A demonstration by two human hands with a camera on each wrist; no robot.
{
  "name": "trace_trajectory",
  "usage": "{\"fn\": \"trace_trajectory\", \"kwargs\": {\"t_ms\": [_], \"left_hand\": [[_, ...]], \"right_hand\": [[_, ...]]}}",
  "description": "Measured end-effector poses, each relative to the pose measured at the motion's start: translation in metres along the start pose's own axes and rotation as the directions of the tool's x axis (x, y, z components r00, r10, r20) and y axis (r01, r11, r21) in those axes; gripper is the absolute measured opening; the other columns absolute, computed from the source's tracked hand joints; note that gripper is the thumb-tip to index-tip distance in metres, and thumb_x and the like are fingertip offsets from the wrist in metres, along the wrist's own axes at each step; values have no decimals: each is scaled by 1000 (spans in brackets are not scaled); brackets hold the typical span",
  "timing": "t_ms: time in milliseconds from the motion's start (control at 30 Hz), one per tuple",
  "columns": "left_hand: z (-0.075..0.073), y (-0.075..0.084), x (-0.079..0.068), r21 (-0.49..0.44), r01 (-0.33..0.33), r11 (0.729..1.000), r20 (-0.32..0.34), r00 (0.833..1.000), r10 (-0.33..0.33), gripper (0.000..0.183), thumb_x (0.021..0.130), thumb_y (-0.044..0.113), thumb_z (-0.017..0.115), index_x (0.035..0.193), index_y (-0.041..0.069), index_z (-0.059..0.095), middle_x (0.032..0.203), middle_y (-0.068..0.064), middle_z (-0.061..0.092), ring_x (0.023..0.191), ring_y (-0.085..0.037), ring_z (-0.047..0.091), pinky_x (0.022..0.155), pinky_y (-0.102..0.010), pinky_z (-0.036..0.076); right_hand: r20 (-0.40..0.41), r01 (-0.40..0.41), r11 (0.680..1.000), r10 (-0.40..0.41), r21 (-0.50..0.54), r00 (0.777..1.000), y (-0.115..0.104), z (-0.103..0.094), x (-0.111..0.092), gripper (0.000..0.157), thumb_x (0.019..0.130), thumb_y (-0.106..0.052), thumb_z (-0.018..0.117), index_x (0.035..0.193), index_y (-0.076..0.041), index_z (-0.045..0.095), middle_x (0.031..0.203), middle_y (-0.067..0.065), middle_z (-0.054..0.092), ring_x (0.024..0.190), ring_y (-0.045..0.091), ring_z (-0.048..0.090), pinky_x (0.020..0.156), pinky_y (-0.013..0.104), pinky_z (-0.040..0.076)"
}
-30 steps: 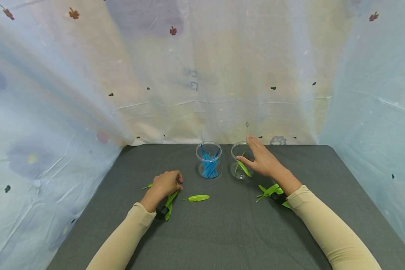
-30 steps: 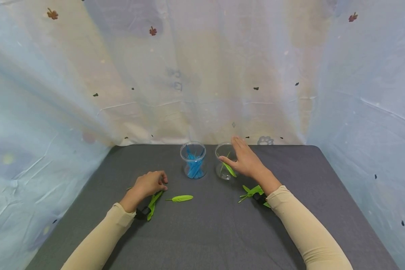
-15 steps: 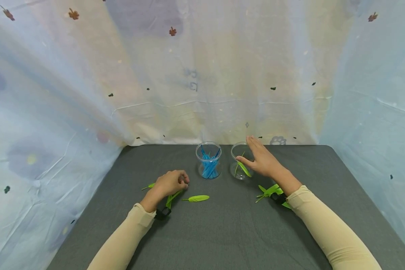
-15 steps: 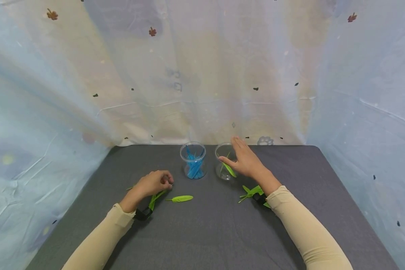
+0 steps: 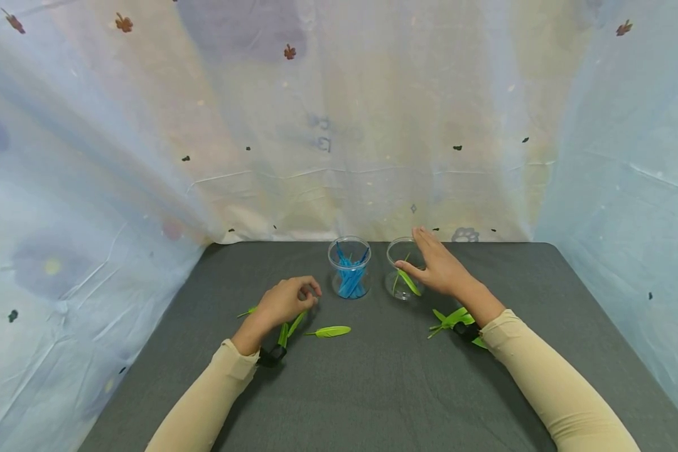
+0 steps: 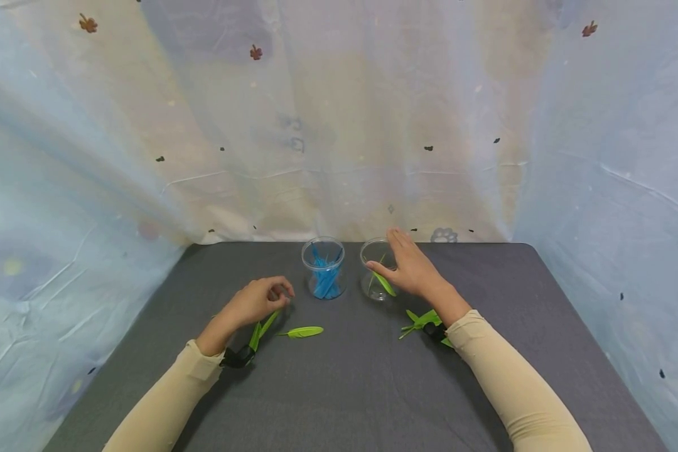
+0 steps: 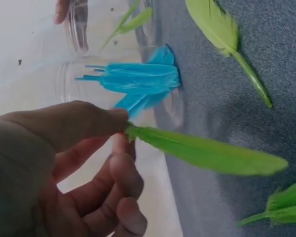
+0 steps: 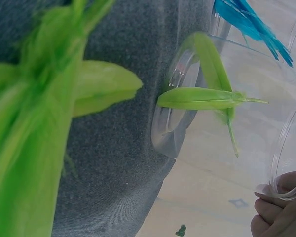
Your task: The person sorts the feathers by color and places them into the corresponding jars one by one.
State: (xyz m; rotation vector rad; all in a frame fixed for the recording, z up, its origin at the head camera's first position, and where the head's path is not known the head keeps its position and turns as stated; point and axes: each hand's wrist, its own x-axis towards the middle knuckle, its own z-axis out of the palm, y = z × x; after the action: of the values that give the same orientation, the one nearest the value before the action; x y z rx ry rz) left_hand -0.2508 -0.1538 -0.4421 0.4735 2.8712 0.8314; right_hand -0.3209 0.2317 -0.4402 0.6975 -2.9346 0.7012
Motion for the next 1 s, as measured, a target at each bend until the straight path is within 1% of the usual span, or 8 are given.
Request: {"fn": "trace_trajectory", "kwargs": {"t_ms": [133,267,367,467,633,700,867,1000], "left_hand": [[-1,1,0,-29,-6,1000,-44,999,5,11,106,19,71,116,15,73,96,6,69,66,-15,57,55,-33,43],[-3,0,0,-38,-5,999,-82,997,2,7,107,23,70,111,18,73,101,6,71,77,-14,61,61,-34,48],[-6,-2,0,-45,-14,999,-88,996,10,6,107,24,71,109,20,73,102,5,72,83,-14,64,65,-36,52],[-9,-2,0,-66,-29,997,-80,997,24,8,108,23,70,111,17,75,104,3,73,88,-15,66,69,-37,55],[-16,0,-1,-101,-50,994,-68,997,43,12,108,23,69,114,13,75,106,1,73,90,-16,66,72,-38,56],[-19,1,0,-108,-66,992,-74,996,58,12,108,24,69,114,15,74,106,1,73,90,-16,66,73,-38,56],[-24,7,1,-129,-116,985,-115,988,102,10,108,26,70,112,18,74,107,3,74,93,-16,67,81,-41,58],[-25,10,2,-162,-149,975,-161,979,123,10,108,25,71,113,18,75,107,3,74,91,-15,67,80,-40,58]], "right_hand": [[1,-2,1000,2,2,1000,0,-1,-1,105,105,-69,56,173,-5,7,180,19,7,165,43,3,130,67,11],[-1,1,1000,-1,-2,1000,1,0,0,105,105,-69,56,173,-5,8,179,19,7,165,43,4,130,68,12],[-2,4,1000,-4,-7,1000,1,1,0,105,105,-69,55,173,-4,9,179,21,9,165,44,5,129,68,13],[-3,4,1000,-4,-5,1000,1,1,0,105,105,-68,56,172,-3,10,179,22,10,165,44,5,129,68,12],[-4,5,1000,-5,-2,1000,1,0,0,105,105,-68,56,173,-3,9,179,22,9,165,44,6,129,68,12],[-3,6,1000,-6,-3,1000,1,0,0,105,105,-68,56,173,-4,9,179,22,9,165,44,6,129,68,12],[-7,9,1000,-9,0,1000,1,0,0,104,105,-67,56,173,-4,9,179,22,9,165,45,6,129,69,13],[-5,9,1000,-9,6,1000,1,0,-1,104,105,-68,56,173,-6,8,179,21,8,165,44,5,129,69,13]]}}
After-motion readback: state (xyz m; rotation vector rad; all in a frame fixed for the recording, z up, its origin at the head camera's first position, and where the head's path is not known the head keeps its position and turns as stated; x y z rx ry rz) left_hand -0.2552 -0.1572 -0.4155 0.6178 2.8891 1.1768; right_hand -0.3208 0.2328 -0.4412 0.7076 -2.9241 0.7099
